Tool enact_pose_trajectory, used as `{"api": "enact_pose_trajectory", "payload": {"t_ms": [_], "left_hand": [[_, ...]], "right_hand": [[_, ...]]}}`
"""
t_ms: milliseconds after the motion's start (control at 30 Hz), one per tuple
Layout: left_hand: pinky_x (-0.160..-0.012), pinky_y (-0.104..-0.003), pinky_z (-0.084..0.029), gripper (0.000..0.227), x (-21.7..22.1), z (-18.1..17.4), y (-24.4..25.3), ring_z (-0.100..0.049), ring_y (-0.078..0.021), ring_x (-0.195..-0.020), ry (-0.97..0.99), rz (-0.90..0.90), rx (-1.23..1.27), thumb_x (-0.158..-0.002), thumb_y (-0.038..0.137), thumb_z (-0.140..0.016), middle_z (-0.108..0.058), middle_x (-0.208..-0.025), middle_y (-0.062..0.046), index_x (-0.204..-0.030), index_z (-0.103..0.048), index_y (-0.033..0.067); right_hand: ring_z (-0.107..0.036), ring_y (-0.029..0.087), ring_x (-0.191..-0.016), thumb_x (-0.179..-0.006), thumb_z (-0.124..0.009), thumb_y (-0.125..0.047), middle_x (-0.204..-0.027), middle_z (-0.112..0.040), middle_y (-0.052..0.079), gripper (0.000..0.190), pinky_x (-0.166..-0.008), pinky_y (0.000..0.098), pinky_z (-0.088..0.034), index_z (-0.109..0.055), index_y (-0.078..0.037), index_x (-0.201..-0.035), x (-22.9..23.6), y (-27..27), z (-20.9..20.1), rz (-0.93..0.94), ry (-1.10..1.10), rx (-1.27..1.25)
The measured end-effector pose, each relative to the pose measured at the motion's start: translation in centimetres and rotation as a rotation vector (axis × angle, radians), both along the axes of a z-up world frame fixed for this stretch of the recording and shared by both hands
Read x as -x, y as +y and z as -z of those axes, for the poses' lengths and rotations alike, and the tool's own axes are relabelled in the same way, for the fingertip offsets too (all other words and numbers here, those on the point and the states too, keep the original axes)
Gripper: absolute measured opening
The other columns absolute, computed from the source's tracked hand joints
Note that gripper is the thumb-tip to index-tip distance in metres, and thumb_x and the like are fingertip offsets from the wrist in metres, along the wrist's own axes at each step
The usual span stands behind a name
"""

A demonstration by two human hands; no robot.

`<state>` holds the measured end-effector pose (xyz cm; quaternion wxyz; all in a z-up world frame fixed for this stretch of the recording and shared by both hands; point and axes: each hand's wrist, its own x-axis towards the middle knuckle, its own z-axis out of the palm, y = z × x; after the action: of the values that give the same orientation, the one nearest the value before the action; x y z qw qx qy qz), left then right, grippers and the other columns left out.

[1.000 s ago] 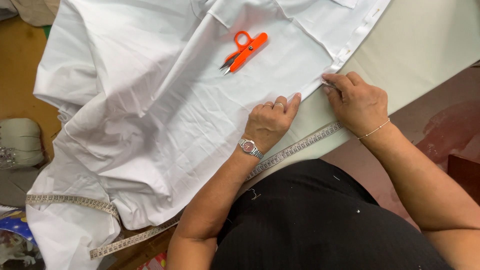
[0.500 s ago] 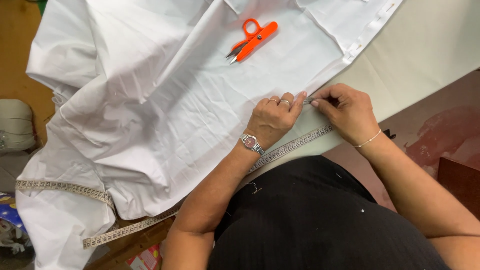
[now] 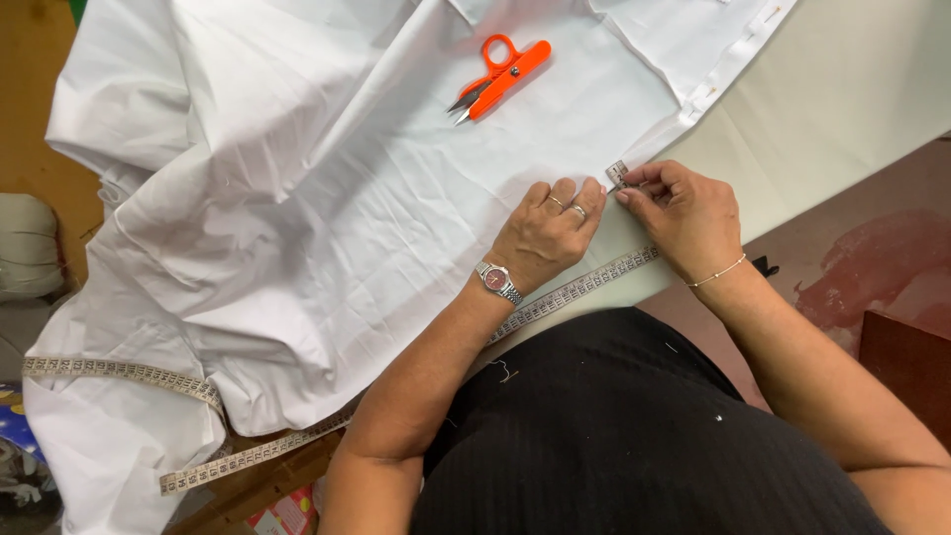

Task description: Measuring, pinning, and ironing the hem of a white fabric garment on a work table.

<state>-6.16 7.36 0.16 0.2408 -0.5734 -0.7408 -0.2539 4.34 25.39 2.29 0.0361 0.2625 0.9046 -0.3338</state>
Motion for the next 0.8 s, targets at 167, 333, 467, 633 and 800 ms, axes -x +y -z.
{"api": "enact_pose_trajectory", "payload": {"t_ms": [167, 333, 467, 633, 800], "left_hand": [[-0.064, -0.035, -0.044, 0.017, 0.0, 0.0, 0.3, -0.056, -0.0274, -0.080, -0.032, 0.022, -0.001, -0.095, -0.002, -0.058, -0.066, -0.094, -0.015, -0.103, -0.073, 0.0020], [-0.065, -0.036, -0.044, 0.019, -0.2, 1.1, 0.3, -0.056, -0.0288, -0.079, -0.046, 0.028, 0.009, -0.097, 0.000, -0.056, -0.067, -0.098, -0.018, -0.108, -0.072, 0.0012], [-0.069, -0.037, -0.046, 0.024, -0.5, 1.7, 0.4, -0.057, -0.0284, -0.083, -0.073, 0.024, 0.026, -0.099, 0.002, -0.054, -0.067, -0.101, -0.018, -0.118, -0.068, 0.0020], [-0.072, -0.037, -0.047, 0.035, -0.2, 0.5, 0.3, -0.058, -0.0287, -0.087, -0.144, 0.040, 0.100, -0.099, 0.000, -0.056, -0.067, -0.105, -0.017, -0.134, -0.060, 0.0018], [-0.067, -0.039, -0.045, 0.028, -0.1, -0.5, 0.6, -0.055, -0.0282, -0.079, -0.144, 0.064, 0.134, -0.091, -0.004, -0.063, -0.065, -0.098, -0.016, -0.118, -0.068, 0.0004]], "right_hand": [[-0.064, 0.015, -0.069, -0.095, -0.077, -0.024, -0.079, -0.070, -0.003, 0.014, -0.069, 0.0294, -0.050, -0.077, -0.020, -0.108, -0.1, -0.1, -0.7, 0.023, -0.022, 0.073], [-0.063, 0.015, -0.067, -0.093, -0.077, -0.020, -0.077, -0.069, -0.002, 0.017, -0.068, 0.0296, -0.050, -0.078, -0.019, -0.109, -0.3, 0.0, -0.4, 0.021, -0.007, 0.075], [-0.064, 0.014, -0.067, -0.092, -0.077, -0.020, -0.077, -0.070, -0.003, 0.017, -0.067, 0.0295, -0.051, -0.078, -0.020, -0.109, -0.5, 0.2, -0.2, 0.016, -0.019, 0.079], [-0.065, 0.016, -0.069, -0.092, -0.076, -0.021, -0.079, -0.070, -0.001, 0.018, -0.068, 0.0313, -0.051, -0.078, -0.019, -0.110, -0.2, -0.1, -0.6, 0.015, -0.038, 0.058], [-0.066, 0.019, -0.070, -0.092, -0.076, -0.023, -0.081, -0.072, 0.001, 0.020, -0.069, 0.0330, -0.052, -0.078, -0.018, -0.111, 0.0, -0.1, -1.5, 0.012, -0.054, 0.039]]}}
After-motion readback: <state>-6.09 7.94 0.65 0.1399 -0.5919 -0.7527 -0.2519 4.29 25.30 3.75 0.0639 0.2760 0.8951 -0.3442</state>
